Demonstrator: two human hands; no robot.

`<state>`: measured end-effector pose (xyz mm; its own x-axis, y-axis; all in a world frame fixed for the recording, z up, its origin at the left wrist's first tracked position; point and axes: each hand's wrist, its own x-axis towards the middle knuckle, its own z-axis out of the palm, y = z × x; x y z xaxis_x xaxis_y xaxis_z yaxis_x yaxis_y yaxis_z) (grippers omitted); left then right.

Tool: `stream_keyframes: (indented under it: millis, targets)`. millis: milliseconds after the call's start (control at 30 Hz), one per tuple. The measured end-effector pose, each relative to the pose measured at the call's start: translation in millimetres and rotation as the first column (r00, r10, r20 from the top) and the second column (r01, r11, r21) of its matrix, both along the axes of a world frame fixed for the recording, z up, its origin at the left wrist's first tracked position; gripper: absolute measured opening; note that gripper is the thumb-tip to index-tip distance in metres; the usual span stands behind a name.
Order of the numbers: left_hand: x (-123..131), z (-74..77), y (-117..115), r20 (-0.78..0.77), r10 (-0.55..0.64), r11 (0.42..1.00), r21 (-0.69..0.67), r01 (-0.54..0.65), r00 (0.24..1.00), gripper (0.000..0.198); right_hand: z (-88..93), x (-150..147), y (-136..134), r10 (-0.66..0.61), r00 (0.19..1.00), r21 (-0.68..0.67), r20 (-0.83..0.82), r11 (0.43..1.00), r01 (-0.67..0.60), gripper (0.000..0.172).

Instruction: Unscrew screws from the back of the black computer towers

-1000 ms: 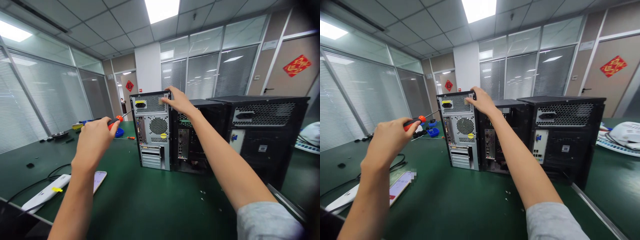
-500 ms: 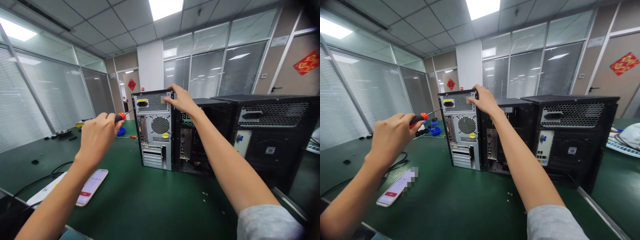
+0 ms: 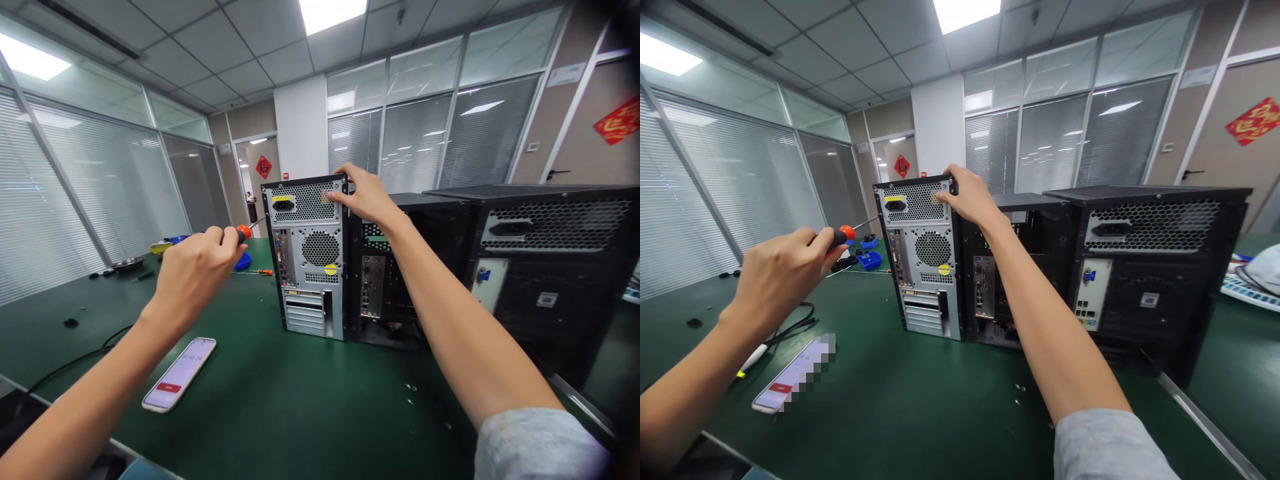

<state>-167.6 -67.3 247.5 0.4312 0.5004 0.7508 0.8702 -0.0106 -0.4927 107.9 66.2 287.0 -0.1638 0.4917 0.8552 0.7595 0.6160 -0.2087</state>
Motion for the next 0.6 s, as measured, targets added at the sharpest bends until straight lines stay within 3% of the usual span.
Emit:
stream_keyframes:
  millis: [233,400,600]
  targets:
    - [-2.2,13.1,-2.4,0.016,-0.015,0.997,-0.073,0.016,1.0,0.037,0.1,0.9,-0.9,0.01,1.0,-0.016,-0.001,1.0,-0.01,0.032]
    - [-6.4,22.4,-4.0,-0.182,0.074,0.996,-0.037,-0.082,0.981,0.04,0.0,1.8,0.8,0.025,1.0,0.0,0.01,1.0,-0.025,0.032]
    - [-13.1,21.8,0.4,-0.362,0.131,0.991,0.016,-0.134,0.923,0.038,0.6,0.9,0.0,0.016,1.0,-0.005,0.008,1.0,-0.016,0.031]
